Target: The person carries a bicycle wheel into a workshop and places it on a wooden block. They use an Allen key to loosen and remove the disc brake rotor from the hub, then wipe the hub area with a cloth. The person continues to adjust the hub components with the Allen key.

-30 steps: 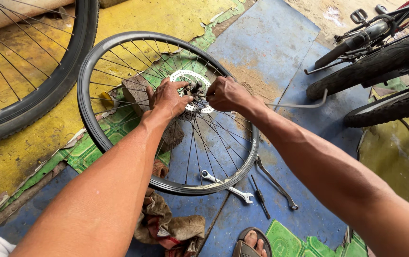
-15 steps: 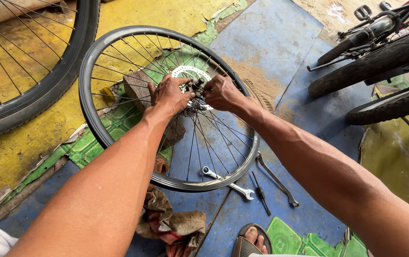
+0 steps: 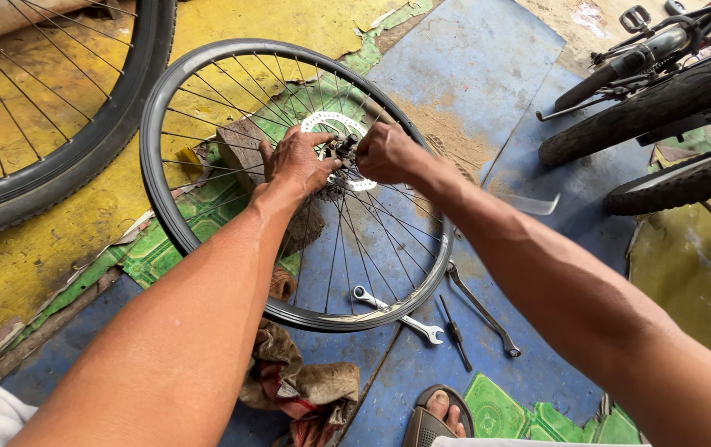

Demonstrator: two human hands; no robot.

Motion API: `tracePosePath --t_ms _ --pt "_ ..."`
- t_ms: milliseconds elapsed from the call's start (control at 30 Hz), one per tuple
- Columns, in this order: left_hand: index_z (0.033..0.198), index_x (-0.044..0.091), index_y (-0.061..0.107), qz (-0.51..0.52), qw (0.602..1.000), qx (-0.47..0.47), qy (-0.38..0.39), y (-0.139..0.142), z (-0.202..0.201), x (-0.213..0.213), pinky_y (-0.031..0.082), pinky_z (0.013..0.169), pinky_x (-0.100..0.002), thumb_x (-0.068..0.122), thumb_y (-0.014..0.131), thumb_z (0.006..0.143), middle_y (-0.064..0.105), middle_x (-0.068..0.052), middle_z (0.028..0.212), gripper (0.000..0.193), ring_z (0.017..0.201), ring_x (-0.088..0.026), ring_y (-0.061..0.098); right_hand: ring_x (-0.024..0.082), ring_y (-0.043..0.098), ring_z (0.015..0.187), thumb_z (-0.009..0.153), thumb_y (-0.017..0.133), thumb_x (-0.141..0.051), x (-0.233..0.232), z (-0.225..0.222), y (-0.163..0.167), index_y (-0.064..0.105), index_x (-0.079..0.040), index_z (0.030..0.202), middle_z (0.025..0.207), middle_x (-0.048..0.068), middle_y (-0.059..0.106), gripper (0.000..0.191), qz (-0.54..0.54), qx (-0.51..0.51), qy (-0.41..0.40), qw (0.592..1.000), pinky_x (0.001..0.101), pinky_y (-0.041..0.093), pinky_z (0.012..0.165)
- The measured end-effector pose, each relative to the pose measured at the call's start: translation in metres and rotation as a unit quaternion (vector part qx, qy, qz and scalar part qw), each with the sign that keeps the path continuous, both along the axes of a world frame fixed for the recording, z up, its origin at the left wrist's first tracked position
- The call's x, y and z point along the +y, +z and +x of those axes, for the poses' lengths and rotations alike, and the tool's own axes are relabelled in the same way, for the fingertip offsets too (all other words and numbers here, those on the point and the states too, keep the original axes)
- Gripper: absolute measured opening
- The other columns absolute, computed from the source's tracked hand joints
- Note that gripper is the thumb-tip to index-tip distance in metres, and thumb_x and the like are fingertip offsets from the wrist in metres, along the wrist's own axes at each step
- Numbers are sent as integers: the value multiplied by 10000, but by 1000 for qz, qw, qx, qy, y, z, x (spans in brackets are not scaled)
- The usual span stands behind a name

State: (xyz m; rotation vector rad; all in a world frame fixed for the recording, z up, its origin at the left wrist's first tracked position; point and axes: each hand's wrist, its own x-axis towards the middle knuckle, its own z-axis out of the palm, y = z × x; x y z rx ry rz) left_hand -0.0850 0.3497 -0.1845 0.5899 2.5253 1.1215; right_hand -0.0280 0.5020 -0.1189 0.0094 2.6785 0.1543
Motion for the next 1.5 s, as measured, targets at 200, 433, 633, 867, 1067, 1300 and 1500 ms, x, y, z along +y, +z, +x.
tracePosePath --t_ms 200,433,633,867,1067,1300,1500 --pt "1335 281 649 13 1000 10 -5 -1 1 -1 -39 1248 -603 364 825 796 488 -71 1511 573 1444 -257 411 105 355 503 915 446 -52 8 7 15 530 -92 673 653 35 544 259 -136 4 -166 977 326 341 418" --pt "1573 149 248 62 997 47 -9 -9 -2 -1 -21 1158 -638 372 854 736 366 -124 1552 1056 1426 -297 337 166 363 474 893 430 12 5 6 -14 609 -57 732 728 117 633 251 -173 98 -93 976 151 440 612" --pt "1520 126 405 8 998 54 -24 -10 -4 -1 31 1217 -648 437 825 798 462 -123 1521 891 1438 -279 411 175 489 510 894 496 -19 -11 12 -18 602 48 873 1084 310 505 128 -177 167 -154 958 290 483 365" --pt "1449 116 505 22 999 43 -18 -9 0 -1 4 1208 -647 414 835 794 481 -117 1502 793 1429 -273 406 189 476 532 967 490 -88 -10 6 -21 595 3 871 921 247 585 168 -82 141 -100 982 286 446 375" --pt "1444 129 521 24 999 33 -10 -12 0 -1 4 1226 -632 396 831 794 500 -90 1495 768 1425 -260 428 174 408 544 967 417 -39 8 -2 -9 559 -66 752 769 144 633 259 -88 9 -106 990 347 407 432" --pt "1405 149 546 6 1000 18 3 -8 0 1 24 1230 -596 448 851 770 514 -76 1461 766 1404 -254 434 156 467 621 985 533 -119 -7 1 -17 573 -50 785 820 128 571 215 -13 93 -18 995 315 472 555" --pt "1401 159 559 12 1000 29 -1 -10 0 -1 49 1222 -612 421 836 774 534 -62 1449 734 1386 -253 464 159 515 613 940 520 -60 -13 4 9 345 -73 1447 871 112 637 537 -103 64 -188 975 299 517 501"
